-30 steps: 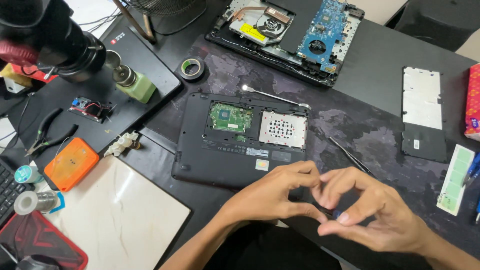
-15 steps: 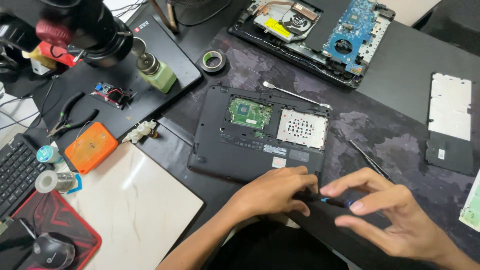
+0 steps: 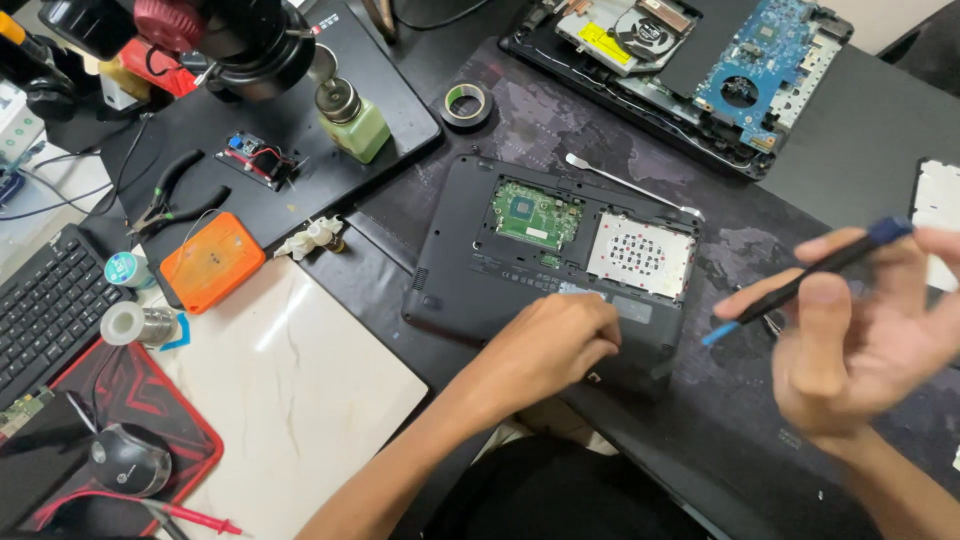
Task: The person flips a laptop over on the workbench and uses a screwdriver to remove screws from its bottom cover. They pry the cover open with a spudger, lift it off to expose the internal components, and continue unscrewing screws from the base and around the motherboard.
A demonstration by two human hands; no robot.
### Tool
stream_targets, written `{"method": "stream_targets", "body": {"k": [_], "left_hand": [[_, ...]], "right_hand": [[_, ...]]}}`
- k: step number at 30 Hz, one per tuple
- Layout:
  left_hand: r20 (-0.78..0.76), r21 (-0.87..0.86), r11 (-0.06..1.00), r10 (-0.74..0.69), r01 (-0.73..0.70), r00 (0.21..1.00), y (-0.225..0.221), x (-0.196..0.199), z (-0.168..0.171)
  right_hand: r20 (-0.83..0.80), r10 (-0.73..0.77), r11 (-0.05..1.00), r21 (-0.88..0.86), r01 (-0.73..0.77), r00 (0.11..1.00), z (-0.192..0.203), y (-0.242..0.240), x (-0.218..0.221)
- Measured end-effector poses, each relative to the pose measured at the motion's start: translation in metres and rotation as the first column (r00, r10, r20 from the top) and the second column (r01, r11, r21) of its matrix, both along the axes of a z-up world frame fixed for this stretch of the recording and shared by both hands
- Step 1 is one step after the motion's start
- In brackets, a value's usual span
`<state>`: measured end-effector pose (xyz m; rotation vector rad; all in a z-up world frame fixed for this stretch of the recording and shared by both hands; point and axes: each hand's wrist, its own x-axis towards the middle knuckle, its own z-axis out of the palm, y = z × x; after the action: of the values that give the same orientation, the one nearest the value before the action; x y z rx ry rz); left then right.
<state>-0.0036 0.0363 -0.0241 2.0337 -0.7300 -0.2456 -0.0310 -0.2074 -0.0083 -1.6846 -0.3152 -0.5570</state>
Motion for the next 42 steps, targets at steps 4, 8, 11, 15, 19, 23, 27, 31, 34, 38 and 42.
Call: {"method": "stream_targets", "body": {"k": [4, 8, 11, 15, 19, 23, 27, 31, 34, 38, 42], "left_hand": [[0.082, 0.034, 0.983, 0.178, -0.181, 0.981, 0.03, 0.025, 0.003], [0.157, 0.013, 0.873, 0.479, -0.487, 0.864, 0.059, 0.065, 0.004], [0.254, -0.031, 0.796, 0.591, -0.605, 0.765, 0.078, 0.099, -0.004], [0.343, 0.027, 0.748, 0.617, -0.664, 0.709, 0.087, 0.144, -0.02], [0.406, 0.013, 0.757, 0.593, -0.653, 0.695, 0.089, 0.162, -0.044], [0.351, 0.022, 0.763, 0.599, -0.646, 0.719, 0.088, 0.172, -0.05], [0.286, 0.07, 0.747, 0.62, -0.661, 0.731, 0.085, 0.179, -0.053], [0.323, 0.158, 0.722, 0.607, -0.674, 0.726, 0.075, 0.174, -0.053], [0.4, 0.08, 0.73, 0.6, -0.678, 0.693, 0.068, 0.152, -0.036], [0.472, 0.191, 0.705, 0.544, -0.683, 0.694, 0.07, 0.109, -0.013], [0.383, 0.354, 0.653, 0.552, -0.67, 0.741, 0.075, 0.074, -0.008]], "right_hand": [[-0.138, 0.205, 0.903, 0.41, -0.132, 0.969, -0.037, 0.018, 0.034], [-0.353, 0.308, 0.922, 0.339, -0.186, 0.883, -0.065, 0.026, 0.041], [-0.414, 0.279, 0.952, 0.24, -0.192, 0.866, -0.068, 0.027, 0.04], [-0.436, 0.262, 0.954, 0.25, -0.164, 0.861, -0.069, 0.027, 0.039], [-0.437, 0.268, 0.948, 0.279, -0.153, 0.859, -0.075, 0.024, 0.038], [-0.446, 0.257, 0.949, 0.284, -0.136, 0.857, -0.078, 0.023, 0.04], [-0.454, 0.252, 0.951, 0.279, -0.132, 0.855, -0.083, 0.022, 0.038], [-0.472, 0.24, 0.955, 0.27, -0.12, 0.849, -0.081, 0.017, 0.038], [-0.554, 0.29, 0.948, 0.28, -0.153, 0.78, -0.069, 0.005, 0.042], [-0.702, 0.007, 0.997, 0.059, 0.049, 0.712, -0.045, -0.014, 0.035], [-0.79, -0.072, 0.99, 0.02, 0.142, 0.608, -0.058, -0.033, 0.009]]}}
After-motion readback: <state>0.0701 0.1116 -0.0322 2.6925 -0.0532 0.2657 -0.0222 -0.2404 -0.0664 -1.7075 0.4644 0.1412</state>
